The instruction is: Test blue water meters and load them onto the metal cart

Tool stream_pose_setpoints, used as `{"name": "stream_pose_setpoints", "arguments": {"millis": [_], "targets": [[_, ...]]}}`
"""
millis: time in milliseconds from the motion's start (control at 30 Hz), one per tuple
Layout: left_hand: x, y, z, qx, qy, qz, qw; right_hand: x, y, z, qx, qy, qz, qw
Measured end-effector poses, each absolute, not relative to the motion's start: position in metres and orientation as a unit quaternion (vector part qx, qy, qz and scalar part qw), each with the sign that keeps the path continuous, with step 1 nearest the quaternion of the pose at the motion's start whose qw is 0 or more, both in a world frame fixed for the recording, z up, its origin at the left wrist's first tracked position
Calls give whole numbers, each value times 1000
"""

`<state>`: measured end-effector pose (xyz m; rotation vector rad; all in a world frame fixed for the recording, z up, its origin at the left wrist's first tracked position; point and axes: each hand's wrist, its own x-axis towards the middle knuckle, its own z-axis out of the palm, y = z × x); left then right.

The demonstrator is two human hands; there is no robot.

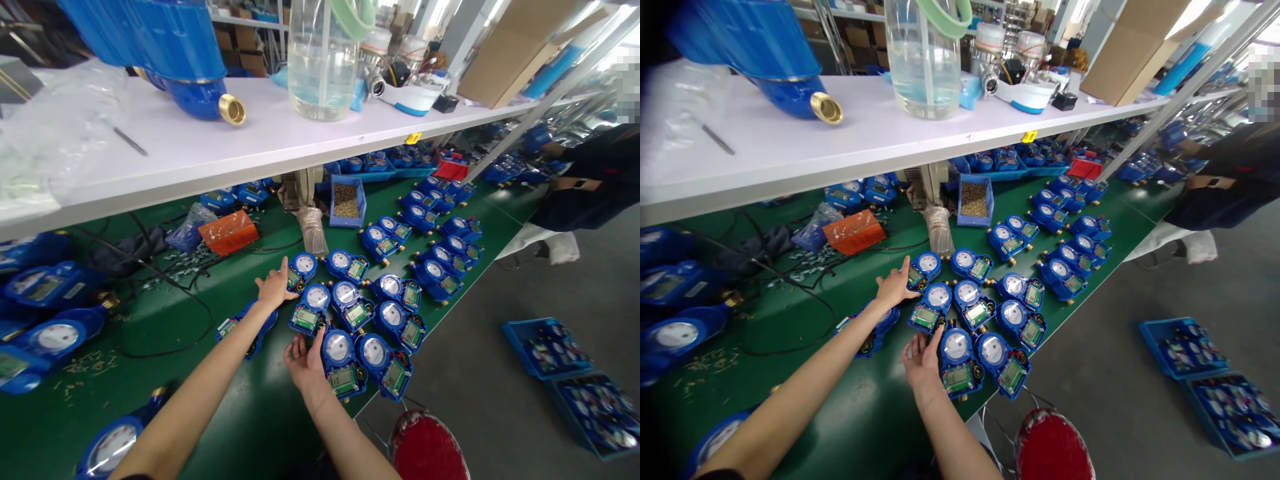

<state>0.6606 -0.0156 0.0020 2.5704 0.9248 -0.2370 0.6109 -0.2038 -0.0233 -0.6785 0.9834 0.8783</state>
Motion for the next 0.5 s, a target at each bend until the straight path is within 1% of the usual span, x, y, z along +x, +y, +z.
{"name": "stream_pose_setpoints", "arguments": {"millis": [100, 200, 267, 333, 433, 500], "targets": [[645, -12, 8, 916, 327, -67, 223, 611, -206, -20, -315, 436, 407, 738], [619, -6, 15, 896, 361, -36, 254, 606, -214, -12, -323, 422, 422, 735], [597, -4, 20, 878, 403, -33, 258, 599, -226, -3, -326, 393, 463, 725], [575, -6, 25, 867, 434, -23, 243, 589, -244, 10, -323, 338, 537, 702], [543, -22, 35, 870, 443, 59, 207, 576, -280, 36, -336, 231, 638, 653], [526, -46, 41, 875, 409, 147, 213, 577, -309, 58, -374, 160, 650, 642]]}}
